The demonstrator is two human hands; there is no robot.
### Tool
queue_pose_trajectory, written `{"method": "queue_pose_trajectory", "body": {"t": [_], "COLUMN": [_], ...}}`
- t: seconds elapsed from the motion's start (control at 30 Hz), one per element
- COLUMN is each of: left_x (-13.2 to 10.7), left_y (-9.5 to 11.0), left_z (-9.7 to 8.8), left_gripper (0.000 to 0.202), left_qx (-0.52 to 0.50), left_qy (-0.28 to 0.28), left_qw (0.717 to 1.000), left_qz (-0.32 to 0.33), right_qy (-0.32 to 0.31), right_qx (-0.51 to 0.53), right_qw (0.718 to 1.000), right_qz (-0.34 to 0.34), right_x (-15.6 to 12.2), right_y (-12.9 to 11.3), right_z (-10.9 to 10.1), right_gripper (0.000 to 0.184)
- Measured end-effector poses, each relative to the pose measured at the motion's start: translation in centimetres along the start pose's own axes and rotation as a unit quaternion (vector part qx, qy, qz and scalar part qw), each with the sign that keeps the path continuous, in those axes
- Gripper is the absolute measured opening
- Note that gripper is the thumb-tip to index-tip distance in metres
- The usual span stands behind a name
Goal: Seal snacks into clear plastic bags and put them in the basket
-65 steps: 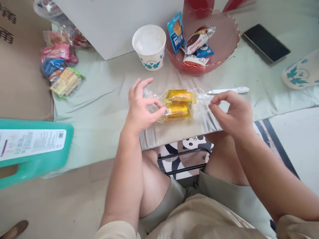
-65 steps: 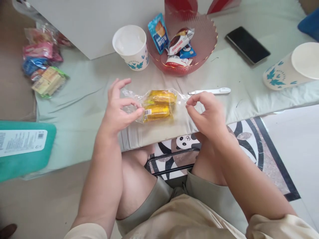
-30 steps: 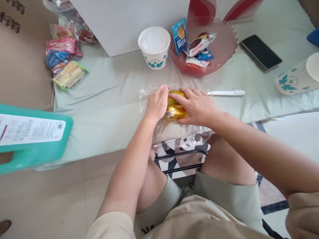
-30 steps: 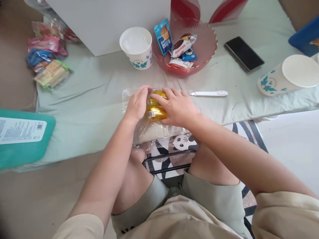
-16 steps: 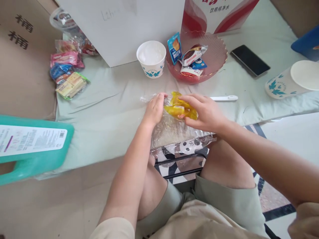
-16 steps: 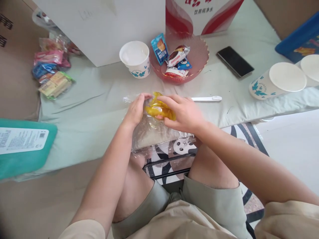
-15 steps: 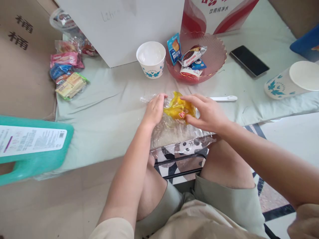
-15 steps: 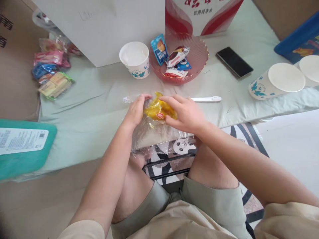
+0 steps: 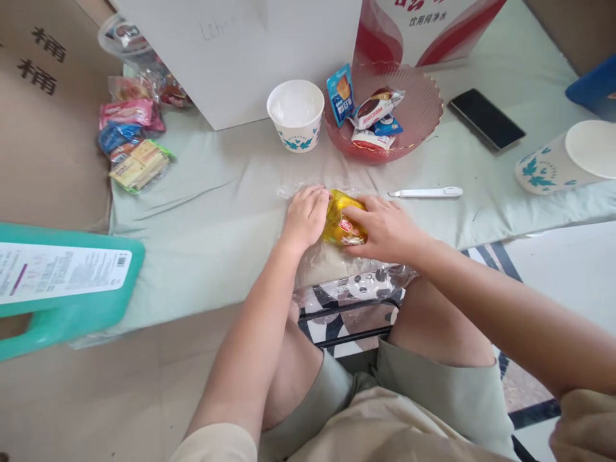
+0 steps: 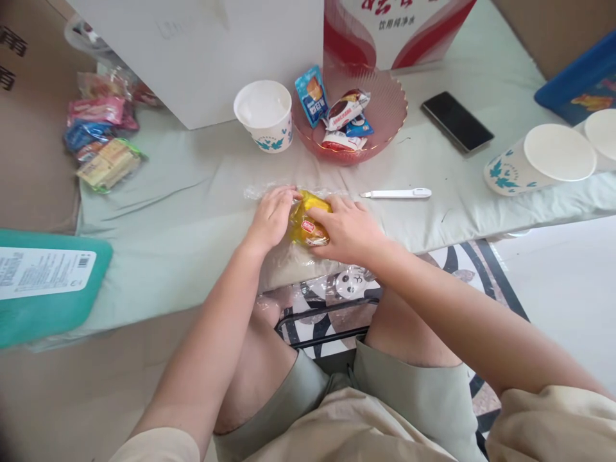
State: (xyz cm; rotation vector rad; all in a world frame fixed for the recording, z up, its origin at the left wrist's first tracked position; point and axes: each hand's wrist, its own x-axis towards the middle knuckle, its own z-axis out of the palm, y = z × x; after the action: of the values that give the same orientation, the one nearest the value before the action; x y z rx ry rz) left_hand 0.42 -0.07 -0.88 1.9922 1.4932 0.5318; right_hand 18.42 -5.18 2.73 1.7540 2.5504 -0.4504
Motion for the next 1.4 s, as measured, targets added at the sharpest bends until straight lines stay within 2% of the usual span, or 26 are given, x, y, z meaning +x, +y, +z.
{"method": "queue_pose_trajectory", "body": {"t": [0.07, 0.13, 0.27, 0.37, 0.47, 0.53, 0.6, 0.63, 0.7, 0.73, 0.77, 0.8, 0.83, 0.87, 0.9, 0.93, 0.97, 1.0, 1.07, 1.17, 1.2, 1.23, 1.33, 1.37, 1.4], "left_x": [0.0, 0.0, -0.1, -0.1, 0.0, 0.1, 0.3, 0.3, 0.4, 0.5, 0.5, 0.6, 0.6, 0.6, 0.6, 0.6, 0.6, 0.7, 0.8, 0.8, 0.8, 0.8, 1.1, 1.4, 1.7], "left_y": [0.0, -0.1, -0.1, 0.0, 0.0, 0.0, 0.1, 0.1, 0.2, 0.3, 0.3, 0.3, 0.3, 0.3, 0.3, 0.3, 0.4, 0.4, 0.4, 0.4, 0.4, 0.3, -0.4, -0.8, -1.2], "left_z": [-0.3, -0.5, -0.6, -0.4, 0.0, 0.1, 0.2, 0.2, 0.2, 0.2, 0.2, 0.2, 0.2, 0.1, 0.1, 0.1, 0.0, 0.0, -0.1, -0.2, -0.2, -0.3, -0.5, -0.6, -0.8], "left_gripper": [0.052, 0.052, 0.052, 0.05, 0.05, 0.051, 0.05, 0.049, 0.048, 0.048, 0.049, 0.049, 0.049, 0.049, 0.049, 0.05, 0.05, 0.051, 0.051, 0.05, 0.049, 0.047, 0.041, 0.04, 0.04], "left_qx": [-0.018, -0.034, -0.07, -0.081, -0.068, -0.06, -0.056, -0.055, -0.055, -0.055, -0.055, -0.055, -0.054, -0.054, -0.055, -0.056, -0.058, -0.059, -0.063, -0.076, -0.082, -0.089, -0.125, -0.146, -0.172], "left_qy": [0.001, 0.004, 0.008, 0.006, 0.005, 0.011, 0.014, 0.013, 0.009, 0.008, 0.007, 0.008, 0.009, 0.009, 0.009, 0.009, 0.009, 0.007, 0.006, 0.017, 0.024, 0.031, 0.058, 0.071, 0.086], "left_qw": [1.0, 0.999, 0.997, 0.997, 0.998, 0.998, 0.998, 0.998, 0.998, 0.998, 0.998, 0.998, 0.998, 0.998, 0.998, 0.998, 0.998, 0.998, 0.998, 0.997, 0.996, 0.995, 0.99, 0.987, 0.981], "left_qz": [-0.006, -0.006, -0.005, -0.005, -0.004, -0.01, -0.018, -0.02, -0.021, -0.021, -0.021, -0.021, -0.021, -0.021, -0.02, -0.019, -0.017, -0.016, -0.013, -0.015, -0.015, -0.013, 0.003, 0.004, -0.003], "right_qy": [0.001, 0.028, 0.133, 0.217, 0.263, 0.247, 0.194, 0.163, 0.119, 0.111, 0.117, 0.137, 0.173, 0.213, 0.263, 0.307, 0.31, 0.286, 0.288, 0.223, 0.209, 0.206, 0.233, 0.24, 0.243], "right_qx": [0.006, 0.025, 0.114, 0.172, 0.112, 0.03, -0.018, -0.046, -0.088, -0.089, -0.074, -0.046, -0.007, 0.03, 0.054, 0.074, 0.096, 0.129, 0.194, 0.204, 0.189, 0.174, 0.15, 0.156, 0.164], "right_qw": [1.0, 0.999, 0.981, 0.955, 0.957, 0.968, 0.977, 0.981, 0.982, 0.983, 0.985, 0.985, 0.982, 0.975, 0.963, 0.948, 0.946, 0.949, 0.937, 0.95, 0.956, 0.96, 0.957, 0.954, 0.952], "right_qz": [-0.001, -0.016, -0.079, -0.102, -0.044, 0.032, 0.086, 0.094, 0.114, 0.113, 0.106, 0.091, 0.069, 0.047, 0.04, 0.032, 0.021, 0.0, -0.036, -0.077, -0.078, -0.078, -0.083, -0.087, -0.089], "right_x": [0.3, 0.0, -1.9, -2.8, -1.0, 1.8, 5.2, 6.8, 9.2, 9.7, 9.6, 9.0, 7.7, 6.0, 3.8, 1.5, -0.9, -3.2, -7.2, -10.4, -10.8, -10.8, -10.0, -9.8, -9.6], "right_y": [0.1, 0.3, 1.7, 3.3, 5.1, 6.4, 7.5, 7.9, 8.4, 8.3, 8.1, 7.7, 7.3, 6.9, 6.6, 6.4, 6.4, 6.6, 7.3, 7.6, 7.4, 7.1, 6.0, 5.7, 5.4], "right_z": [-0.3, -0.4, -0.8, -3.0, -6.8, -9.2, -11.1, -11.8, -12.7, -12.9, -12.9, -12.7, -12.2, -11.4, -10.2, -8.6, -6.7, -4.5, -0.2, 4.3, 5.1, 5.5, 5.2, 4.8, 4.5], "right_gripper": [0.037, 0.03, 0.032, 0.039, 0.05, 0.062, 0.06, 0.065, 0.09, 0.099, 0.1, 0.09, 0.072, 0.052, 0.044, 0.042, 0.046, 0.05, 0.054, 0.068, 0.067, 0.059, 0.012, 0.005, 0.006]}}
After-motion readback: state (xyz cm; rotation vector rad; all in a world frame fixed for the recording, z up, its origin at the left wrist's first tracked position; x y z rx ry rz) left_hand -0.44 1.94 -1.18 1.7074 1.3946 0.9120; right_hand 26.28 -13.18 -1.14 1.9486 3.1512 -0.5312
